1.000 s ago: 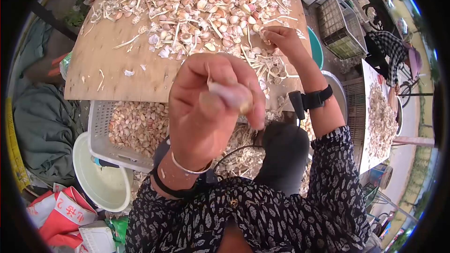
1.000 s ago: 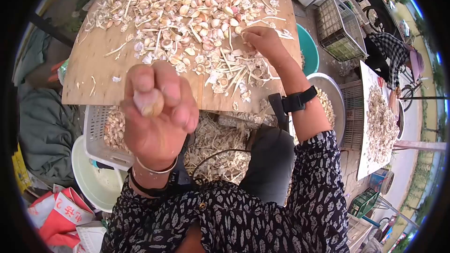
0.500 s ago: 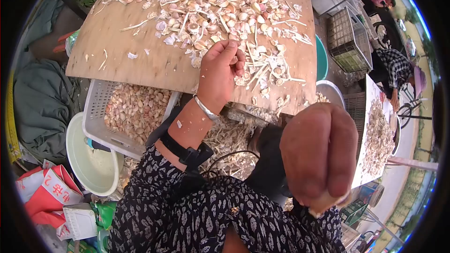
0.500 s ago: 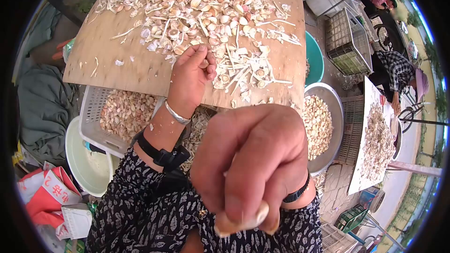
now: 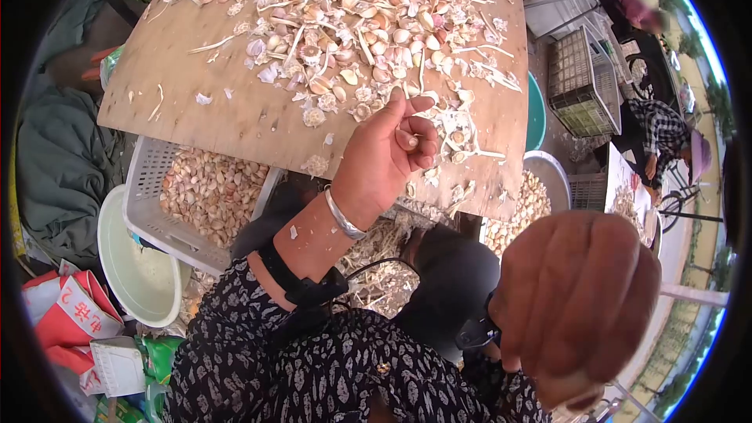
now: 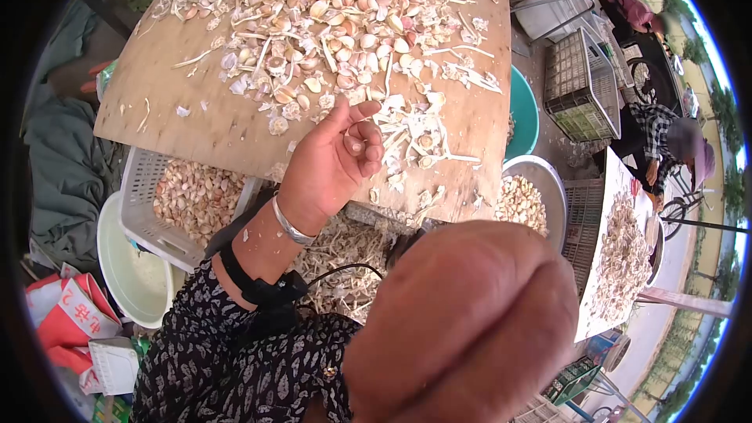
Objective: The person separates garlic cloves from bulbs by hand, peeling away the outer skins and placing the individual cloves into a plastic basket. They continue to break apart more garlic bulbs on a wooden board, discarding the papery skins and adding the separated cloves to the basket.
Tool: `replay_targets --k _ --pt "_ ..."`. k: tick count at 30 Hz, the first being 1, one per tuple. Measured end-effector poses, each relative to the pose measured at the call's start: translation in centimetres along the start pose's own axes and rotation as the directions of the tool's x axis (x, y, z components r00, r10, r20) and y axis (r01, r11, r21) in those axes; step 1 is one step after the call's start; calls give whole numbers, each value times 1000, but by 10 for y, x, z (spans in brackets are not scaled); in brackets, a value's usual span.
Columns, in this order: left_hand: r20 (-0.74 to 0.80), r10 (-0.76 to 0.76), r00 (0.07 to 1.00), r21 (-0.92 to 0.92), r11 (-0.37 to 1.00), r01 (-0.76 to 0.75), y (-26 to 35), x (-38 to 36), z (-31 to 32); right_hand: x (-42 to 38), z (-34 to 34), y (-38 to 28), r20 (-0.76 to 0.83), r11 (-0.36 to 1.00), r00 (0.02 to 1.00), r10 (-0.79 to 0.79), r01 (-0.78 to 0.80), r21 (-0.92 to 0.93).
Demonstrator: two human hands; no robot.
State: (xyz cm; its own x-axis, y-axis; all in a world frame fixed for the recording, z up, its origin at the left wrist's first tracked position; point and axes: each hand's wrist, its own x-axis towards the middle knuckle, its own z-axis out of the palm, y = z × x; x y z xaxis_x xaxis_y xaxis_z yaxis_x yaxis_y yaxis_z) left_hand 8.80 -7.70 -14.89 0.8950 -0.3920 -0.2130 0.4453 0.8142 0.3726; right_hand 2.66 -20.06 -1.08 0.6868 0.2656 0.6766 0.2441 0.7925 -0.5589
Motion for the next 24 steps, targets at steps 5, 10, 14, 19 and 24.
replay_targets --k 5,10,14,19,24 --pt "-174 -39 984 -133 991 16 11 2 6 -10 -124 37 -609 132 793 27 -607 -784" --pt "-225 -19 974 -189 982 -25 12 12 -22 -38 -240 68 -576 -386 792 203 -476 -790" --pt "-208 114 971 194 978 -73 11 9 -13 -38 -220 73 -640 -309 756 141 -580 -753" --pt "16 460 888 809 516 -282 -10 21 -7 -22 -122 61 -659 298 713 241 -700 -649" --pt "56 290 956 762 606 -228 -18 0 -1 -45 -99 59 -626 139 752 207 -656 -742"
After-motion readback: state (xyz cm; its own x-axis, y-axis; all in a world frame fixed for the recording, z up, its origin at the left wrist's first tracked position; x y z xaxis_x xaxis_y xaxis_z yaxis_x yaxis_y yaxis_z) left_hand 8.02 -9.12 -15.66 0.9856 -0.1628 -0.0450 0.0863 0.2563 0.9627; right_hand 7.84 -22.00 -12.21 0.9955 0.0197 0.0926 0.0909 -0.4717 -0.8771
